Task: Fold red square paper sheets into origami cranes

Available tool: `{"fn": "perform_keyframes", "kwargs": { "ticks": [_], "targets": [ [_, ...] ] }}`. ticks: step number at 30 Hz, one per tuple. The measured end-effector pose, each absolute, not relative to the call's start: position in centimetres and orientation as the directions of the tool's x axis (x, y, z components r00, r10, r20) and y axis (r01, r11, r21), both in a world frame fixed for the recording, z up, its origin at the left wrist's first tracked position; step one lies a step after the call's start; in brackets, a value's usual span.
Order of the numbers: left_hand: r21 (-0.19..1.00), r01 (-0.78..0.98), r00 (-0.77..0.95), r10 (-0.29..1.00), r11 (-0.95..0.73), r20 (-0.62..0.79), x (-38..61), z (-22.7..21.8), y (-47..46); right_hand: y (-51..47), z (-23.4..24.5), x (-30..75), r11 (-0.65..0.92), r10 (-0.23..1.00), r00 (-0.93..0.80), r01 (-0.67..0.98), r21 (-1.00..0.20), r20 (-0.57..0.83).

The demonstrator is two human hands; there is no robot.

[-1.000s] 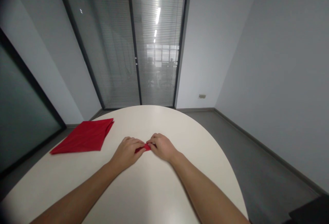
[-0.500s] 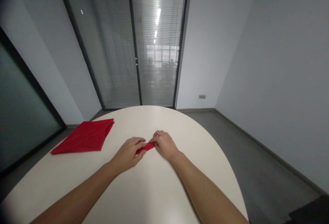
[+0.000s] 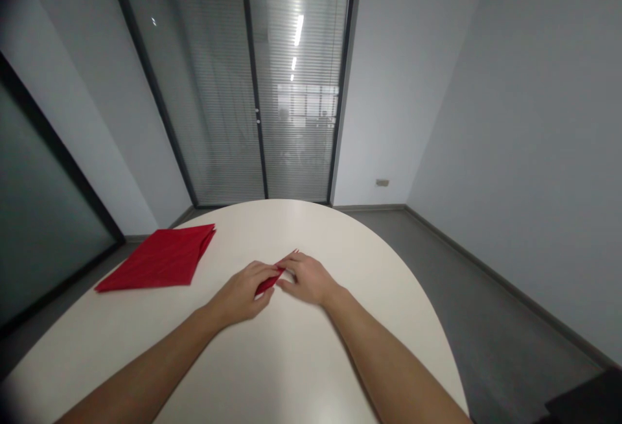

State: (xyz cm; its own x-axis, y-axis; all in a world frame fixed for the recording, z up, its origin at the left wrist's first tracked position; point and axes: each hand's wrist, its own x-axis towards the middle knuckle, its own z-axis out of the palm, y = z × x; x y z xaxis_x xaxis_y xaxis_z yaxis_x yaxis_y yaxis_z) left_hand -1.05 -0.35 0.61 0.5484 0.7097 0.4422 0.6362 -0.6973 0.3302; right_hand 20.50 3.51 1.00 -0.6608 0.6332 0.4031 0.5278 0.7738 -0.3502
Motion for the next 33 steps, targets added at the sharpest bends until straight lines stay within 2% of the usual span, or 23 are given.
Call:
{"fn": "perform_keyframes", "kwargs": {
  "ticks": [7,13,18,26,33],
  "targets": [
    [0.411,0.592,0.562,0.720,-0.693,0.406,-1.13,1.07,-0.84,4.12,0.94,20.79,0.777,0.630,-0.665,0.522,-0.352,0.401],
    [0.384,0.676,0.515,0.776,-0.629,0.364,-0.92,1.06,-0.94,3.71,1.30,20.63,0.772,0.635,-0.654,0.564,-0.294,0.411],
    [0.393,0.683,0.496,0.786,-0.616,0.369,-0.81,1.03,-0.96,3.23,1.51,20.26,0.755,0.655,-0.650,0.581,-0.304,0.385],
    [0.386,0.682,0.484,0.779,-0.621,0.398,-0.86,1.04,-1.03,3.58,1.44,20.56,0.814,0.581,-0.717,0.509,-0.280,0.385],
    [0.373,0.713,0.452,0.796,-0.594,0.402,-1.00,0.71,-0.58,3.56,1.30,20.62,0.732,0.681,-0.625,0.601,-0.322,0.381]
  ]
}}
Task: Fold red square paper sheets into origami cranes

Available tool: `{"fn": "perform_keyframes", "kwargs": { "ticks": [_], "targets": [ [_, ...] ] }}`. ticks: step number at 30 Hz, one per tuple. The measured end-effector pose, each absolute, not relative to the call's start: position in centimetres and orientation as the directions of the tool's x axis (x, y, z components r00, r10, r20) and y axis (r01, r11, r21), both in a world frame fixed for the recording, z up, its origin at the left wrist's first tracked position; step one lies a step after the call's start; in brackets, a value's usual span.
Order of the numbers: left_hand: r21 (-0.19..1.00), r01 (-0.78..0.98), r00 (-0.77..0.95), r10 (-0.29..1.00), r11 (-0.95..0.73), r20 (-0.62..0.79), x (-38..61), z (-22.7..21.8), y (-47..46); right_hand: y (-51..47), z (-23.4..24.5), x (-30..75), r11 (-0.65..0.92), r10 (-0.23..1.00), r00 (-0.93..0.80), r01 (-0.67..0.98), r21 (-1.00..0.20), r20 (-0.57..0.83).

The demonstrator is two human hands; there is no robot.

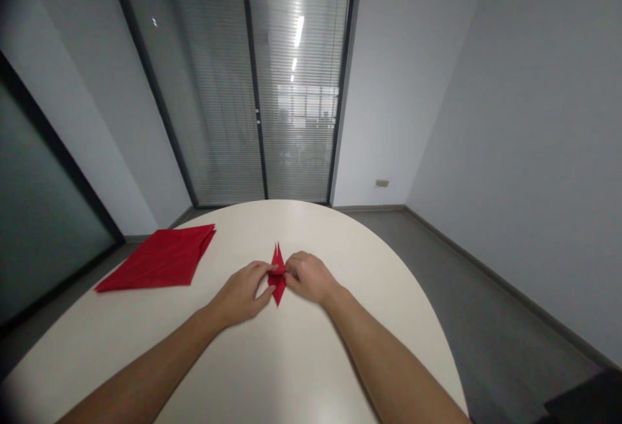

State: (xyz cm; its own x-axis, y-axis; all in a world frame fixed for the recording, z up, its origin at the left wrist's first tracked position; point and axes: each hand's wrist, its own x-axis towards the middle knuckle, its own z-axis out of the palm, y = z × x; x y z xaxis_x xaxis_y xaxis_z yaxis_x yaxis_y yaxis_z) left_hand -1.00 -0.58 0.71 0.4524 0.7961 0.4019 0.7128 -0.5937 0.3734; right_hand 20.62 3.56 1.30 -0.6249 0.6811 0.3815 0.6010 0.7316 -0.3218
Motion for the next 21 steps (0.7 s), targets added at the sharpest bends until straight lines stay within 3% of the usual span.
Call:
{"fn": "perform_keyframes", "kwargs": {
  "ticks": [9,21],
  "targets": [
    [0.404,0.755,0.349,0.837,-0.517,0.421,-1.3,-0.1,0.2,3.5,1.5,20.3,0.783,0.622,-0.676,0.540,-0.308,0.395],
    [0.472,0.750,0.283,0.869,-0.464,0.405,-1.2,-0.1,0.5,3.2,1.2,19.4,0.741,0.671,-0.634,0.570,-0.355,0.384]
  ]
}}
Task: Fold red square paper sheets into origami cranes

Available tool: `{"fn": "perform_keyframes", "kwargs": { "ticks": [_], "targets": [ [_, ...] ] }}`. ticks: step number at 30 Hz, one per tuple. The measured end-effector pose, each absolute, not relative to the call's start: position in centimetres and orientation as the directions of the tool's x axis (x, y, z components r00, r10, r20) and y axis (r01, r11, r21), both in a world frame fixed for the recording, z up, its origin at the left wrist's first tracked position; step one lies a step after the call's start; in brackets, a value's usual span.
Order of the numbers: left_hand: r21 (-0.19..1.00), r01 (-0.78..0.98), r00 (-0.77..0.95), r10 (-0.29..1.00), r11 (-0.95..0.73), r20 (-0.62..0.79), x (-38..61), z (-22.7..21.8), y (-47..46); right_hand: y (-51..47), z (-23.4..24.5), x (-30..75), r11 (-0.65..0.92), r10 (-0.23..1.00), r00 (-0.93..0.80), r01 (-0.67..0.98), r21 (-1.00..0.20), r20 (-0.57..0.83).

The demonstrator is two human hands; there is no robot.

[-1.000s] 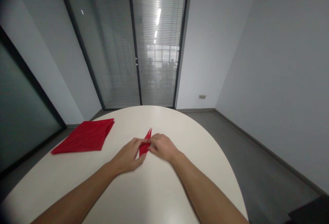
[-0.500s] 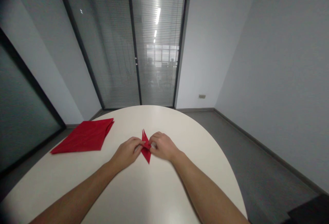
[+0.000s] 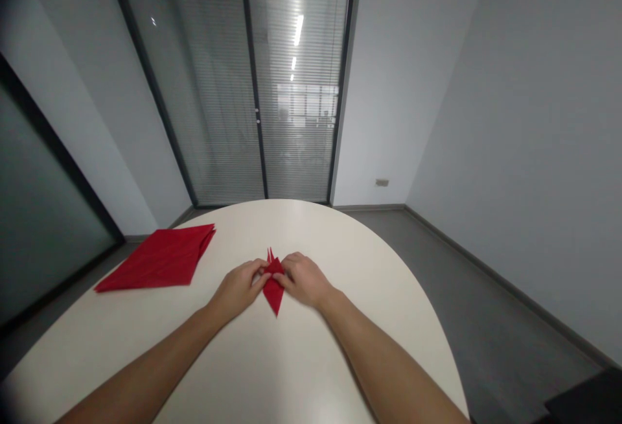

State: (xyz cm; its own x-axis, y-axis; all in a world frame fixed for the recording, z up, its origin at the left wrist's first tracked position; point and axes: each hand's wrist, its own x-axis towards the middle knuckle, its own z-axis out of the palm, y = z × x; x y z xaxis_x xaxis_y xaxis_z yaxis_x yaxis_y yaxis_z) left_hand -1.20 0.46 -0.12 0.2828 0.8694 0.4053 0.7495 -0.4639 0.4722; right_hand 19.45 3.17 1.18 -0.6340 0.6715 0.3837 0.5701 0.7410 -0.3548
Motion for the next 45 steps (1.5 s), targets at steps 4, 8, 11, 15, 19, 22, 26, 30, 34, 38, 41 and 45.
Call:
{"fn": "perform_keyframes", "kwargs": {
  "ticks": [4,8,11,15,19,22,26,30,34,38,41,45],
  "targets": [
    [0.515,0.735,0.257,0.884,-0.441,0.392,-1.2,-0.1,0.7,3.2,1.0,19.4,0.728,0.685,-0.619,0.562,-0.393,0.383],
    [0.551,0.701,0.266,0.883,-0.453,0.387,-1.2,-0.1,0.8,3.3,0.9,19.4,0.718,0.694,-0.611,0.552,-0.423,0.381],
    [0.569,0.672,0.304,0.877,-0.475,0.373,-1.2,-0.2,0.7,3.3,0.8,19.4,0.711,0.701,-0.603,0.548,-0.440,0.381],
    [0.592,0.630,0.328,0.862,-0.504,0.385,-1.2,-0.5,0.8,3.2,0.7,19.2,0.702,0.710,-0.594,0.556,-0.445,0.379],
    [0.608,0.624,0.321,0.870,-0.491,0.374,-1.3,-0.9,1.0,3.2,0.7,19.1,0.688,0.725,-0.577,0.580,-0.437,0.376],
    [0.622,0.619,0.319,0.877,-0.480,0.359,-1.4,-1.0,1.1,3.2,0.5,19.0,0.678,0.735,-0.564,0.601,-0.424,0.376],
    [0.660,0.575,0.302,0.875,-0.484,0.378,-1.4,-1.2,1.2,3.1,0.3,19.1,0.668,0.744,-0.552,0.601,-0.439,0.376],
    [0.678,0.571,0.276,0.887,-0.462,0.371,-1.5,-1.6,1.4,2.9,0.5,19.3,0.646,0.763,-0.524,0.598,-0.474,0.378],
    [0.683,0.550,0.281,0.877,-0.480,0.390,-1.6,-2.2,1.7,2.8,1.1,19.3,0.696,0.718,-0.552,0.573,-0.433,0.423],
    [0.585,0.604,0.283,0.832,-0.542,0.478,-1.6,-2.2,1.6,2.9,1.0,19.3,0.732,0.681,-0.604,0.551,-0.401,0.413],
    [0.460,0.686,0.266,0.783,-0.563,0.562,-1.5,-1.8,1.4,3.2,0.7,19.3,0.735,0.677,-0.624,0.544,-0.404,0.391],
    [0.339,0.717,0.342,0.731,-0.609,0.590,-1.4,-1.0,1.2,3.4,0.4,19.3,0.744,0.667,-0.635,0.538,-0.396,0.391]
  ]
}}
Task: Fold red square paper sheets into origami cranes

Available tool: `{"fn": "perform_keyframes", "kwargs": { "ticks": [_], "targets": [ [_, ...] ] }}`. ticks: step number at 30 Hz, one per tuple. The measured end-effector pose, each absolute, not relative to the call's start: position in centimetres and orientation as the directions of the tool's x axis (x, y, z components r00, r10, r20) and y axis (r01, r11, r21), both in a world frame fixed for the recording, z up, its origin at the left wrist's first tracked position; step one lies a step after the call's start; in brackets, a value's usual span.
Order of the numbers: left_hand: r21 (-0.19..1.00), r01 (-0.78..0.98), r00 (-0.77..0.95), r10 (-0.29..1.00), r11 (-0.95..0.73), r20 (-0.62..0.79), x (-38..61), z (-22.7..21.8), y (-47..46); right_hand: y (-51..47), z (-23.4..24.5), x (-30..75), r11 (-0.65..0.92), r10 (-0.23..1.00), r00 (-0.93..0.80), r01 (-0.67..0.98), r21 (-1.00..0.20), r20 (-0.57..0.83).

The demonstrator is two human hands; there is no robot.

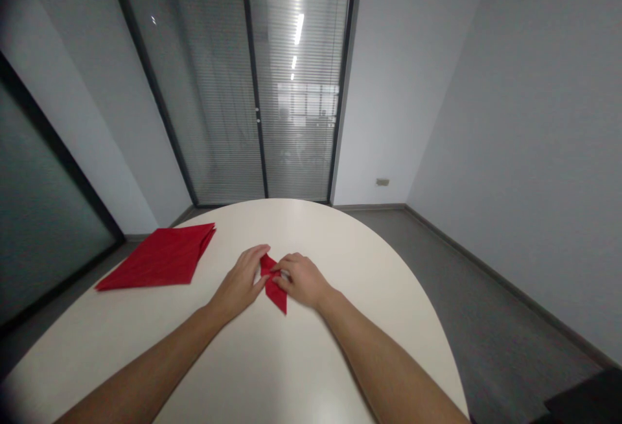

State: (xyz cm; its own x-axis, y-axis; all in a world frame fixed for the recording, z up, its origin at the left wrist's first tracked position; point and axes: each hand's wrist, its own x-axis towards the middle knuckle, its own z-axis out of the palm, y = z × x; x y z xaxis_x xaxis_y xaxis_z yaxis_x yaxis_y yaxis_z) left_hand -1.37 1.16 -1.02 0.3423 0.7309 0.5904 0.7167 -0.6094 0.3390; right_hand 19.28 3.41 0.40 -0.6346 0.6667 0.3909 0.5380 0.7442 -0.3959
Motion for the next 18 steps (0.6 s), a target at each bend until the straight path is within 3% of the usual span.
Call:
{"fn": "perform_keyframes", "kwargs": {
  "ticks": [6,18],
  "targets": [
    [0.192,0.742,0.437,0.681,-0.642,0.587,-1.0,-0.1,0.9,3.5,0.3,19.3,0.735,0.678,-0.611,0.542,-0.408,0.408],
    [0.321,0.777,0.388,0.813,-0.541,0.434,-1.1,0.0,0.4,3.3,0.6,19.4,0.691,0.722,-0.557,0.555,-0.463,0.410]
  ]
}}
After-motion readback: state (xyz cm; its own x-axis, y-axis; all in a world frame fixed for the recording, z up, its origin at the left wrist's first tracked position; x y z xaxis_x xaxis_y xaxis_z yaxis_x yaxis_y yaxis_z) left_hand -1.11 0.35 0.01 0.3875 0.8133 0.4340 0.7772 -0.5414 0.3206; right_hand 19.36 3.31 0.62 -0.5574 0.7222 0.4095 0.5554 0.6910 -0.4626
